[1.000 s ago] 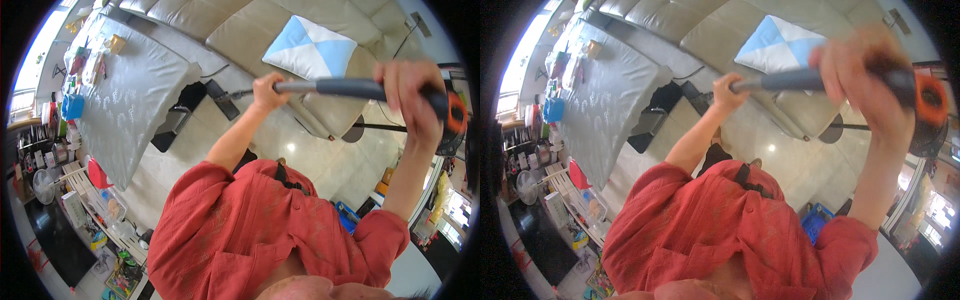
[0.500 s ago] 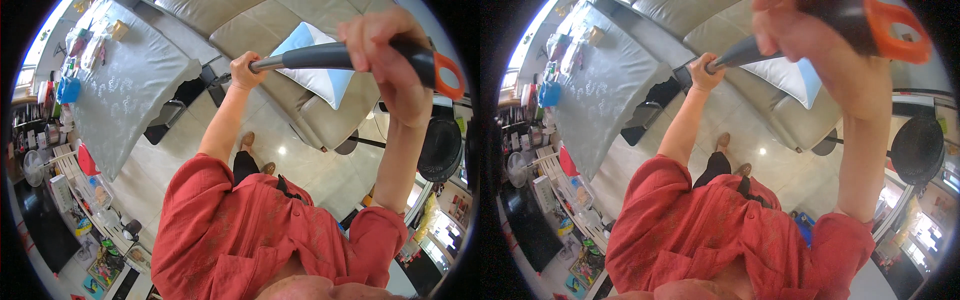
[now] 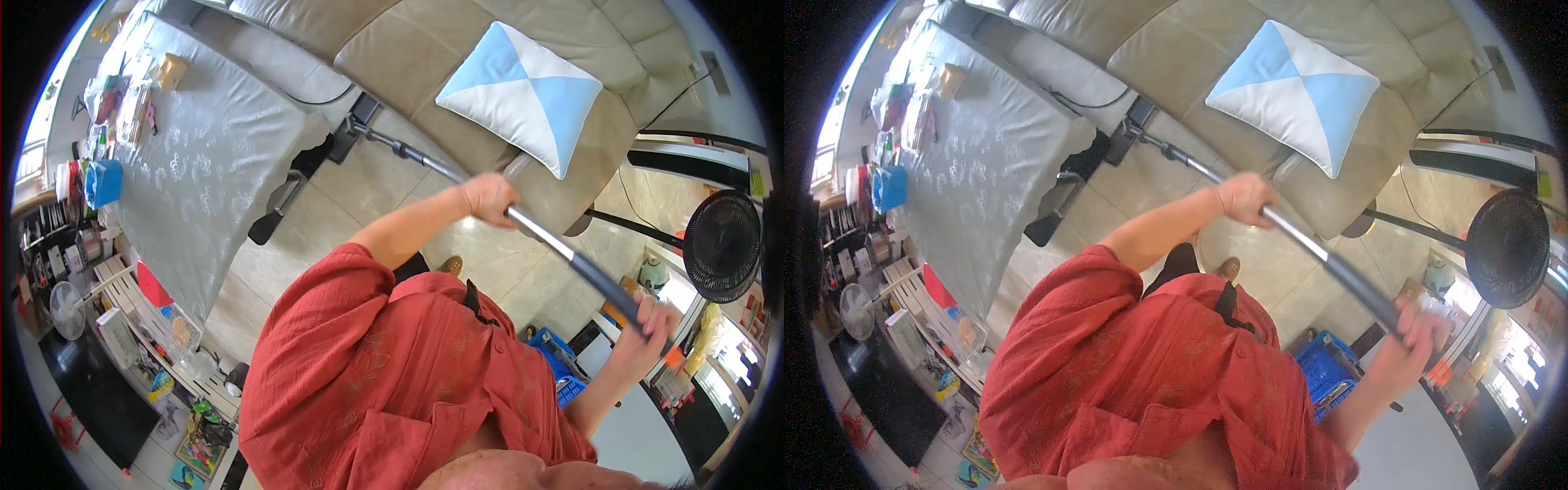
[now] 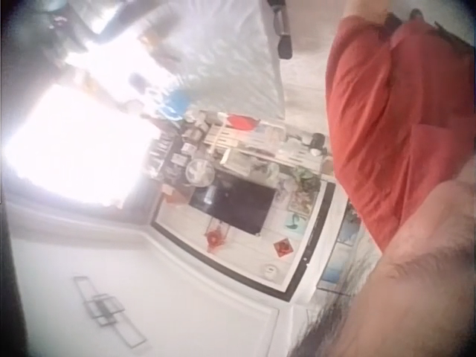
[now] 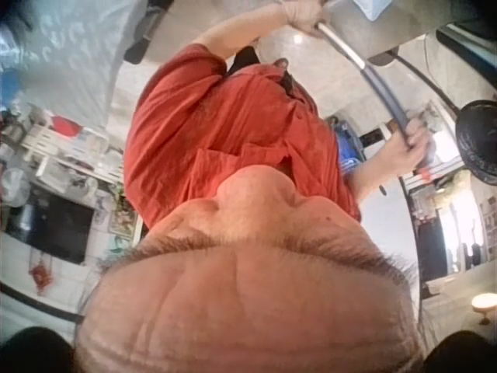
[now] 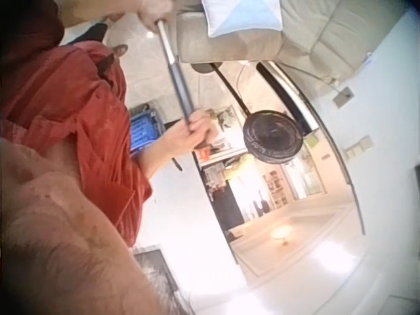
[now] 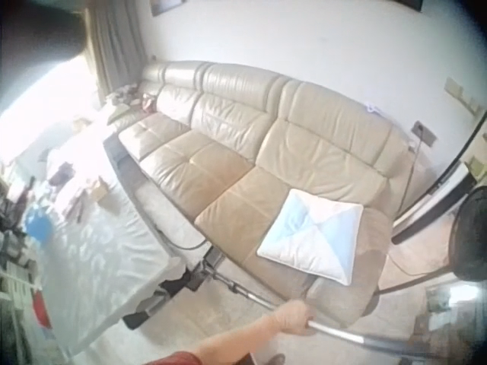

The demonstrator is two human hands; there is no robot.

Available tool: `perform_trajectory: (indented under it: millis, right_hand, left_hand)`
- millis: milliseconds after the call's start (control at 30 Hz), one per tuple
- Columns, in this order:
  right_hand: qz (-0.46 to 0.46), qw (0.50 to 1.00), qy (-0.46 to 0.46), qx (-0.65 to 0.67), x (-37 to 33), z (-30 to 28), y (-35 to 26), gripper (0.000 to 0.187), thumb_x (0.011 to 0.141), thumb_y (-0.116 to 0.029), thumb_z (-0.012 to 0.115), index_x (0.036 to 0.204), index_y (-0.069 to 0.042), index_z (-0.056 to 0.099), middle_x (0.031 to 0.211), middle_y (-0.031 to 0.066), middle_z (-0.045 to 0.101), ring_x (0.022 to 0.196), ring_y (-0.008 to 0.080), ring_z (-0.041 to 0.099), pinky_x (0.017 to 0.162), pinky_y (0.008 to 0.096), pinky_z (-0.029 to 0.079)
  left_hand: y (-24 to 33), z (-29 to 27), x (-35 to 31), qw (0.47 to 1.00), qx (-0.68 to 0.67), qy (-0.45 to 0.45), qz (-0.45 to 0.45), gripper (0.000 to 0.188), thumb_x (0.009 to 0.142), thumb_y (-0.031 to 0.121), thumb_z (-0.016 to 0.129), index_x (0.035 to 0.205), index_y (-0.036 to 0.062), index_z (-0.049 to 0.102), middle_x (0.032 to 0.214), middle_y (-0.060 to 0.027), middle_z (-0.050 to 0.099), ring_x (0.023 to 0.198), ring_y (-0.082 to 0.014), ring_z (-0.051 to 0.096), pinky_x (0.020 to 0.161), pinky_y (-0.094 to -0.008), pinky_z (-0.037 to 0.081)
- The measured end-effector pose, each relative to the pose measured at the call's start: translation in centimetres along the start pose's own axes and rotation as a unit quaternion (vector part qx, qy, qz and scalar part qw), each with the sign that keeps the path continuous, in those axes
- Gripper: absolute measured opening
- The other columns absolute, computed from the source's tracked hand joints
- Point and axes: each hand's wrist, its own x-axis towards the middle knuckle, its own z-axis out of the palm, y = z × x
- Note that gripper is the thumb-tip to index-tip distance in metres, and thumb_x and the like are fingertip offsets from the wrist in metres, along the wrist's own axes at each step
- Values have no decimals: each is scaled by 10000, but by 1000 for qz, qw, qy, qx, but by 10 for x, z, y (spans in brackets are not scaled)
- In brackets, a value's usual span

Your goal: The person mops the tiled floor using a flat mop, moving around furniture and objects. They temporarily lift a red plastic stool to clean underneath it and continue mopping across the room.

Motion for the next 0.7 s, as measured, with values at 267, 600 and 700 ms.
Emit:
perform_trajectory:
  millis: [267, 600, 700]
  right_hand:
    - [-65, 994, 21, -87, -84, 12, 39, 167, 877, -91, 569, 818, -104, 413, 676, 3, 397, 662, 135, 395, 798, 390, 395]
    - [-39, 917, -366, -152, -149, -29, 69, 197, 755, 11, 690, 951, -4, 669, 868, 112, 680, 949, 287, 672, 999, 479, 459]
    - [-38, 939, -304, -153, -195, -78, 66, 219, 743, 40, 681, 960, 9, 670, 884, 117, 684, 945, 289, 675, 980, 477, 475]
  left_hand:
    - [-12, 9, -46, 997, 34, 38, 52, 355, 686, 402, 748, 644, 114, 547, 618, -100, 588, 588, -341, 602, 531, -438, 486]
    - [-14, 82, -134, 932, 140, 330, -49, 297, 654, 256, 787, 738, 86, 559, 695, -96, 586, 700, -342, 602, 711, -444, 481]
    - [6, 114, -137, 975, 134, 171, -46, 271, 680, 271, 779, 720, 98, 574, 664, -97, 583, 673, -343, 599, 676, -430, 484]
